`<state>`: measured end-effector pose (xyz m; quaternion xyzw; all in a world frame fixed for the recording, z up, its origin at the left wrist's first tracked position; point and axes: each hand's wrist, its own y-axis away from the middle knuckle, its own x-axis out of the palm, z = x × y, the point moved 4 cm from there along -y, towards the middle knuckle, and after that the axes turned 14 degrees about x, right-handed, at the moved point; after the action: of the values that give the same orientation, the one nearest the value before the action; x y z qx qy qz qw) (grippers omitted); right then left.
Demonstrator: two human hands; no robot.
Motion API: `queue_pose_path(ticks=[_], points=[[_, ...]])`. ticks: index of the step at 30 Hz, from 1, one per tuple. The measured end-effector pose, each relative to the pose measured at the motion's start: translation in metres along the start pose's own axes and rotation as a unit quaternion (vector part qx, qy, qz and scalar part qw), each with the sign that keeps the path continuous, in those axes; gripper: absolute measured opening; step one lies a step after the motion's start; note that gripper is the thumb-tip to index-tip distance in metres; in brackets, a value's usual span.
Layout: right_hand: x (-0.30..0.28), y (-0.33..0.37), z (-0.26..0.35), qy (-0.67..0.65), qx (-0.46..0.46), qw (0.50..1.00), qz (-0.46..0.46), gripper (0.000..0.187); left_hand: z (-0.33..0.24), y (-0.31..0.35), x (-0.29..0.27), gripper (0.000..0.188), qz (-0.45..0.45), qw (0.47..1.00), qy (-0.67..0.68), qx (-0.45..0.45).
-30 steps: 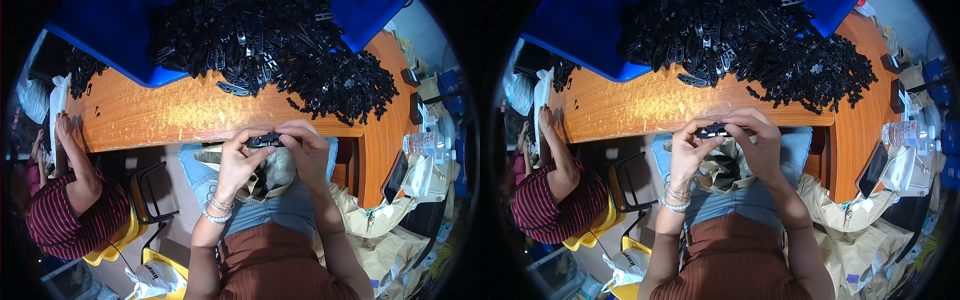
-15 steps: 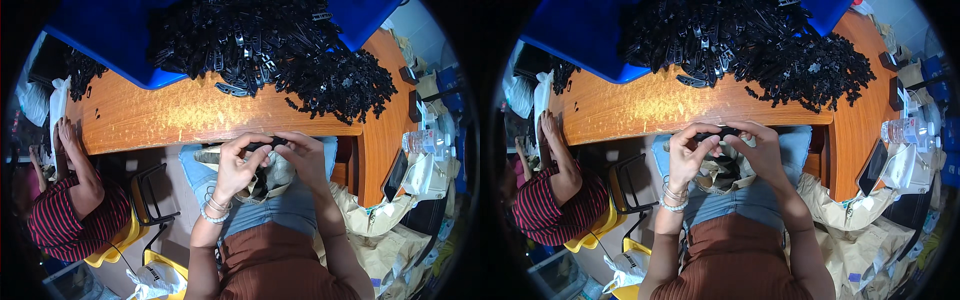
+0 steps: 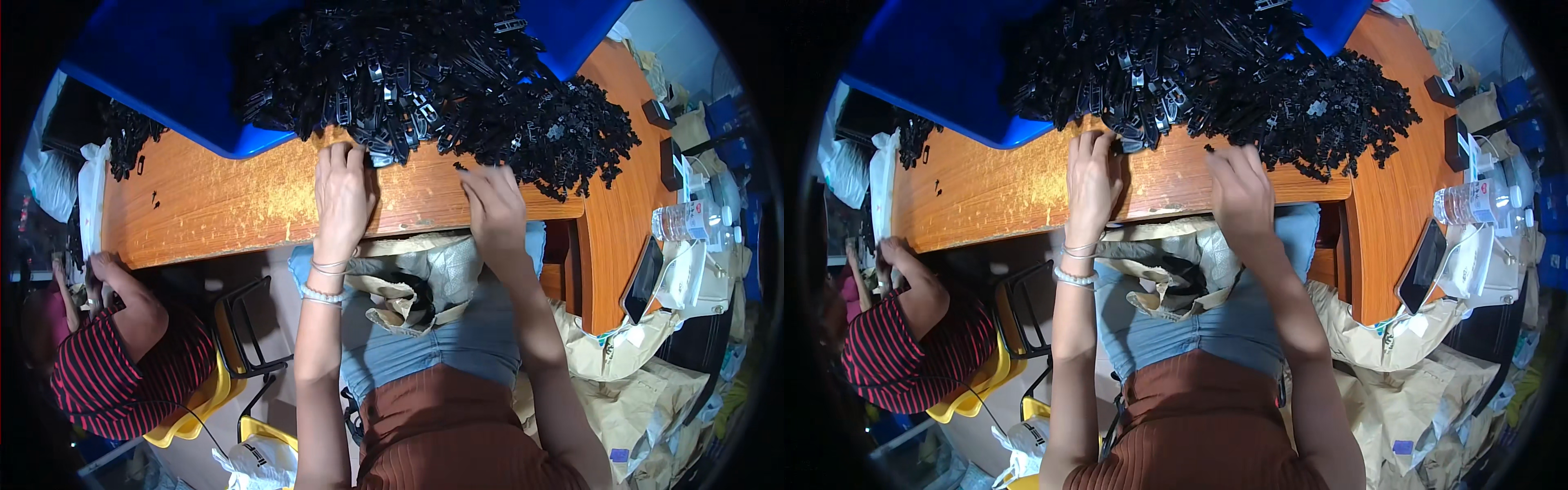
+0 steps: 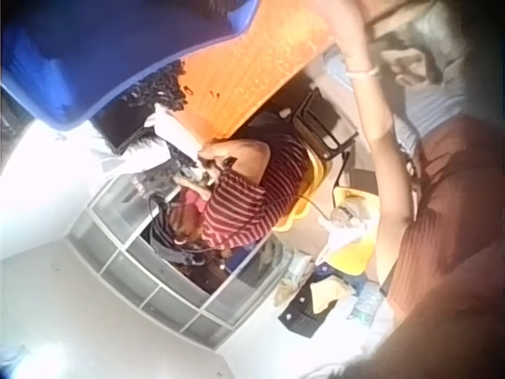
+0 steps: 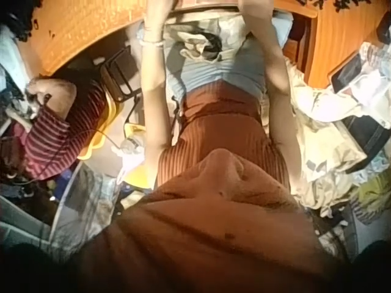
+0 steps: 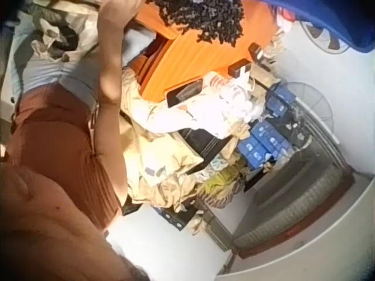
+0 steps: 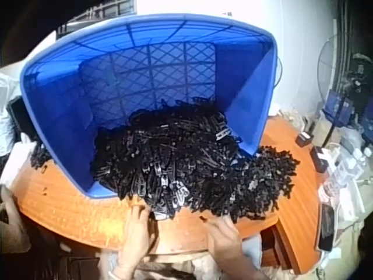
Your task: Sorting and manual assembly of small black plastic buckle components at a workstation.
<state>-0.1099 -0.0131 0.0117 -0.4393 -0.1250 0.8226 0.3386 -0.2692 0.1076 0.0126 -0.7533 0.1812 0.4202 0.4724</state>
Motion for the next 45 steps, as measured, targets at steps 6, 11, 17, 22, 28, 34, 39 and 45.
queue_pose_path(ticks=[6, 11, 17, 22, 28, 34, 39, 45], points=[[0.036, -0.019, -0.003, 0.162, -0.003, 0.984, 0.076, 0.017, 0.001, 0.017, 0.004, 0.023, -0.021, 0.999, 0.038, 0.023], [0.020, -0.006, -0.006, -0.339, 0.196, 0.909, 0.144, 0.016, -0.005, 0.046, 0.012, 0.018, -0.092, 0.840, 0.462, -0.268], [0.009, 0.012, 0.001, -0.509, 0.289, 0.791, 0.179, 0.017, -0.037, 0.043, 0.003, 0.028, -0.046, 0.756, 0.589, -0.280], [0.001, 0.015, 0.013, -0.389, 0.196, 0.881, 0.186, 0.014, -0.051, 0.042, -0.001, 0.028, -0.023, 0.765, 0.589, -0.258], [-0.011, 0.018, 0.016, -0.251, 0.078, 0.959, 0.105, 0.015, -0.061, 0.038, -0.007, 0.024, -0.025, 0.729, 0.619, -0.290], [0.004, 0.035, -0.001, -0.359, 0.331, 0.813, 0.318, 0.028, -0.061, 0.039, -0.004, 0.018, -0.037, 0.758, 0.602, -0.248], [0.006, 0.045, -0.008, -0.434, 0.346, 0.777, 0.298, 0.033, -0.064, 0.041, -0.003, 0.017, 0.021, 0.800, 0.557, -0.221], [-0.002, 0.056, -0.023, -0.384, 0.275, 0.811, 0.345, 0.031, -0.041, 0.023, 0.001, 0.011, 0.109, 0.882, 0.446, -0.105]])
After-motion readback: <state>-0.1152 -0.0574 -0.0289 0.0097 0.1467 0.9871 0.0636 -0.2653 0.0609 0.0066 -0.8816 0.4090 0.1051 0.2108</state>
